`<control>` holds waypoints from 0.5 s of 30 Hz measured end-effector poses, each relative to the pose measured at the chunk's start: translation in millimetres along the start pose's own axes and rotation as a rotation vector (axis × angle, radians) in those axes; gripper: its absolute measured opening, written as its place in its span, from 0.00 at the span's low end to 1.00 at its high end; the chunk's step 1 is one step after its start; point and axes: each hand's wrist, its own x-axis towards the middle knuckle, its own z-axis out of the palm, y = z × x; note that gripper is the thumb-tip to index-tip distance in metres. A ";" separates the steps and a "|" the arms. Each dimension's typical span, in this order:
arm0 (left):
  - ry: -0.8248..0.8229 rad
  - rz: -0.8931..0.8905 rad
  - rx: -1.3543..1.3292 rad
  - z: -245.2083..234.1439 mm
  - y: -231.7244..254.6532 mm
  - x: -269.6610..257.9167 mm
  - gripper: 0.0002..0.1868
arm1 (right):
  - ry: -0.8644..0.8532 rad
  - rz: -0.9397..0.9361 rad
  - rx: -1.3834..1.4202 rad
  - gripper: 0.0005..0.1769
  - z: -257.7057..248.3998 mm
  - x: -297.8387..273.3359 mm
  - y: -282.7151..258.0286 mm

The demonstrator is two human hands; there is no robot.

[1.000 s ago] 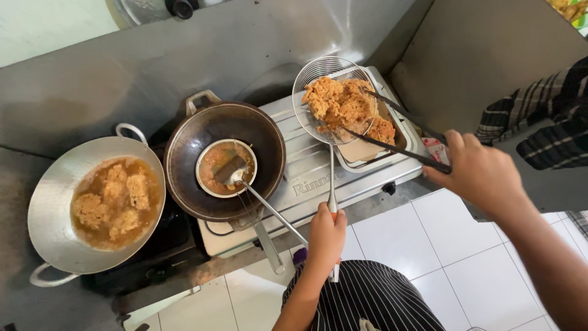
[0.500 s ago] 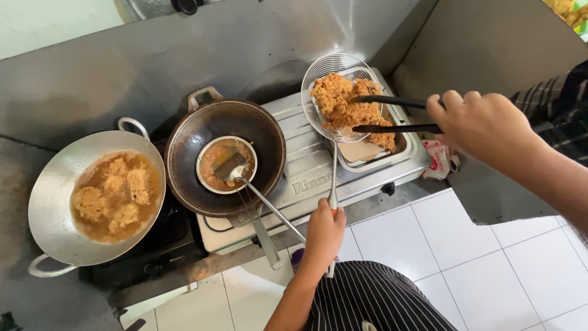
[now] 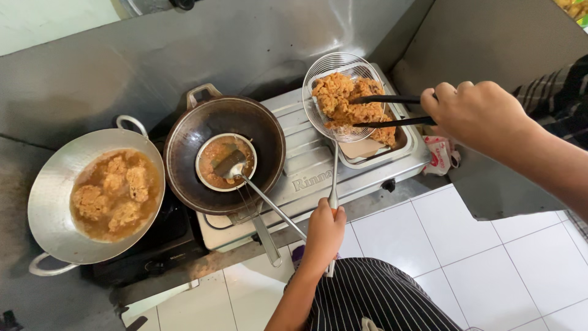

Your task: The person uses tongs to transfer fried chicken from a strainer into a metal tray, then uses a slotted spoon and strainer to remove small bits of batter from the hot oil before using the tongs to move more chicken pieces between a pan and a strainer.

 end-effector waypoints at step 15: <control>0.032 -0.021 0.006 -6.7 -8.7 3.2 0.15 | 0.072 0.034 -0.014 0.34 -6.4 -6.5 0.0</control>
